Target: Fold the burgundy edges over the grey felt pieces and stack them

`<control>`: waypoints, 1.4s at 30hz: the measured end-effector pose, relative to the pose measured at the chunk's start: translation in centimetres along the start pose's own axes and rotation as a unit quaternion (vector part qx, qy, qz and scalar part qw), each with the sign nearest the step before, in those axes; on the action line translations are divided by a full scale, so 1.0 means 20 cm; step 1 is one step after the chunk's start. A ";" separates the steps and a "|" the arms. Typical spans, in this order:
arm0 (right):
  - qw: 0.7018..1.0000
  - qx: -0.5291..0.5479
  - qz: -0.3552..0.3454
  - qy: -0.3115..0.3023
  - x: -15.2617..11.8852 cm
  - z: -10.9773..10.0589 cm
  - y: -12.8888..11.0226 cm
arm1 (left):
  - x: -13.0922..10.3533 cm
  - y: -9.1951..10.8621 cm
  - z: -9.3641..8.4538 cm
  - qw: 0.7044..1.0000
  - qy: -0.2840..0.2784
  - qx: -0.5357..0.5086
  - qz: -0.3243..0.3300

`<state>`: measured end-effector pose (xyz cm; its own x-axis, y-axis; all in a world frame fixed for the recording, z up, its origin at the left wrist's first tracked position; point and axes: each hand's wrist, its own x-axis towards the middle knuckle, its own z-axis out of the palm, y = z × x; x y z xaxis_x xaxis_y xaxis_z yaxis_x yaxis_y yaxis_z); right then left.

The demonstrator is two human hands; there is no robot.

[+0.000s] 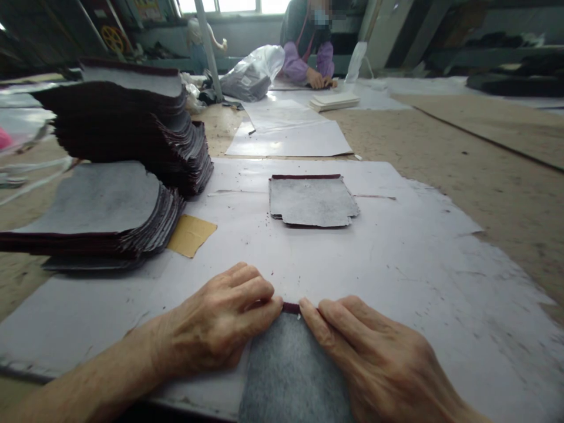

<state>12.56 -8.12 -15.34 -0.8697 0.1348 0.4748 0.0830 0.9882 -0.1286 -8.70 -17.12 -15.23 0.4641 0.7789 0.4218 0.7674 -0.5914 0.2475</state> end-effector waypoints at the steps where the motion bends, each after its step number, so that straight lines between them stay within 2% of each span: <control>1: 1.000 -0.012 -0.006 -0.007 0.00 0.00 0.00 | 0.00 0.00 0.00 1.000 -0.008 0.007 0.004; 7: 0.995 -0.082 -0.043 -0.036 0.06 -0.02 -0.03 | 0.02 0.03 -0.01 0.999 -0.034 0.030 0.019; 13: 0.997 0.062 -0.031 -0.019 0.14 0.02 -0.02 | 0.03 0.00 -0.01 0.999 -0.012 0.030 0.020; 16: 0.995 0.098 -0.025 -0.019 0.14 0.05 -0.01 | 0.02 -0.01 -0.05 0.998 0.043 -0.022 -0.037; 19: 0.995 0.096 -0.024 -0.010 0.12 0.06 0.01 | 0.00 0.07 -0.08 0.986 0.096 -0.083 -0.112; 21: 0.995 0.099 -0.025 0.000 0.11 0.07 0.02 | -0.03 0.15 -0.05 0.984 0.112 -0.064 -0.122; 24: 0.993 0.113 -0.024 -0.015 0.10 0.07 0.04 | -0.07 0.27 0.04 0.983 0.124 0.055 -0.125; 26: 0.991 0.123 -0.016 -0.052 0.10 0.07 0.05 | -0.08 0.30 0.10 0.976 0.134 0.112 -0.130; 29: 0.986 0.140 -0.003 -0.094 0.12 0.07 0.05 | -0.08 0.31 0.12 0.968 0.181 0.112 -0.134; 33: 0.986 0.121 -0.005 -0.117 0.11 0.08 0.05 | -0.07 0.30 0.10 0.970 0.159 0.080 -0.166; 39: 0.987 0.069 -0.031 -0.141 0.08 0.09 0.05 | -0.08 0.31 0.10 0.972 0.151 0.082 -0.161; 42: 0.986 0.079 -0.016 -0.146 0.09 0.09 0.06 | -0.08 0.32 0.10 0.971 0.150 0.089 -0.164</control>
<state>10.24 -6.86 -16.13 -0.9754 0.0551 0.2133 -0.0031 0.9648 -0.2631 -3.74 -21.68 -16.03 0.0518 0.8073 0.5879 0.9293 -0.2546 0.2677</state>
